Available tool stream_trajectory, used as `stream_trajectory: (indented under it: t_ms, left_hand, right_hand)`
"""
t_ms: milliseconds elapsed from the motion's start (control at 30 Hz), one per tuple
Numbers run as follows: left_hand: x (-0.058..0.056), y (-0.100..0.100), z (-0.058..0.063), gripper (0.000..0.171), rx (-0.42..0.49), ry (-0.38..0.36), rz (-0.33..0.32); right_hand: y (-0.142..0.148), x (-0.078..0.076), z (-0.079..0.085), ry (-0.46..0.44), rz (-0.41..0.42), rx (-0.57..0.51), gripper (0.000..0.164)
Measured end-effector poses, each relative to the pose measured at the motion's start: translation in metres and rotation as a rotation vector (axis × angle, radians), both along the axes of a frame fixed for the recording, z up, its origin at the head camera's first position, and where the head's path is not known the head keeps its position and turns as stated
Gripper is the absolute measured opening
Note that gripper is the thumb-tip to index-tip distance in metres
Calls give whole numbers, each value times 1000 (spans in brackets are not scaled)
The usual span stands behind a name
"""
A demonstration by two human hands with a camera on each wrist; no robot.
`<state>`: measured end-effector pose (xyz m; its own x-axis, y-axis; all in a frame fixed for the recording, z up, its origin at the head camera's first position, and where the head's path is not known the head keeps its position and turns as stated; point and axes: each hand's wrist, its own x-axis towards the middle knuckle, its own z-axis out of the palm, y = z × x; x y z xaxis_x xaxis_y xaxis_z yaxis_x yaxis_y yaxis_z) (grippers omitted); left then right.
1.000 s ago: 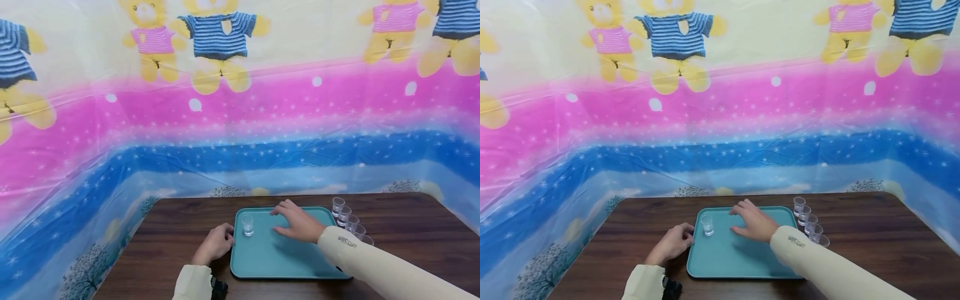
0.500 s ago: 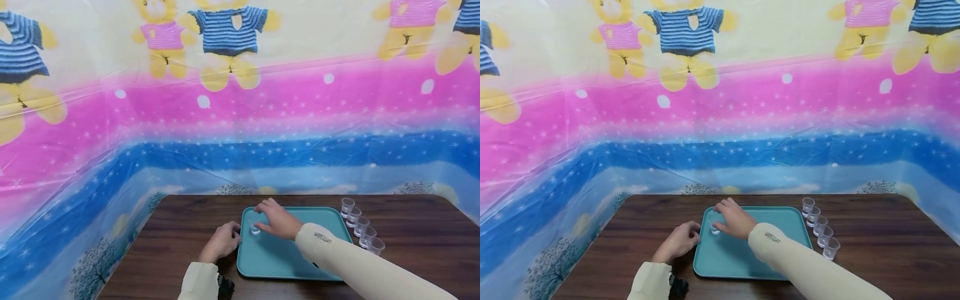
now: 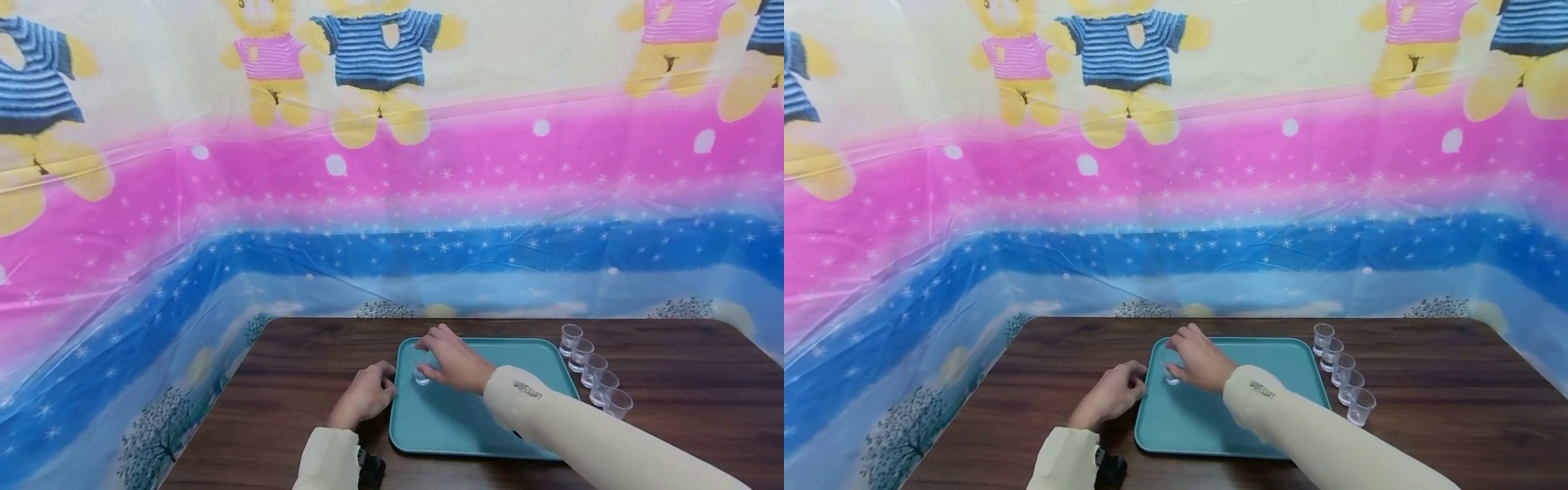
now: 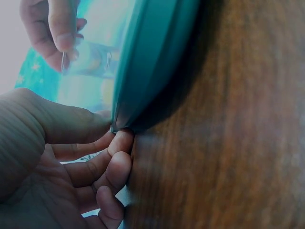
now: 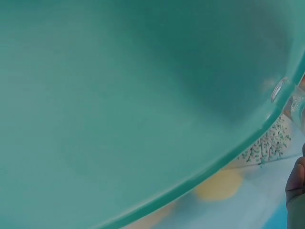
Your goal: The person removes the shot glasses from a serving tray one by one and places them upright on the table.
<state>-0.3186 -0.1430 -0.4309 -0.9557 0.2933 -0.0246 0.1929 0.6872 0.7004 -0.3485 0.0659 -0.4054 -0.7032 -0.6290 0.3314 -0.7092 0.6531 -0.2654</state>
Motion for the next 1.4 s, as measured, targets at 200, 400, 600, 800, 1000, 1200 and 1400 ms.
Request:
stream_trajectory:
  t_ms: [200, 400, 600, 800, 1000, 1200, 1400]
  left_hand:
    - [0, 0, -2, 32, 9, 7, -13]
    - [2, -1, -3, 33, 22, 8, -26]
    - [2, 0, -3, 33, 26, 3, -25]
    - [2, 2, -3, 32, 22, 11, -26]
    - [1, 3, -2, 32, 15, 15, -32]
    - [2, 3, -1, 33, 26, 9, -42]
    - [-2, 6, 0, 33, 8, -37, -26]
  right_hand:
    - [24, 2, 3, 18, -22, -23, 29]
    - [53, 8, 8, -2, -57, -32, 29]
    - [88, 15, 12, 12, -100, -23, 25]
    - [126, 26, 15, 2, -149, 1, 24]
    - [159, 37, 18, 2, -191, 15, 23]
    - [181, 48, 20, 17, -192, 28, 23]
    - [203, 64, 23, -4, -208, 1, 23]
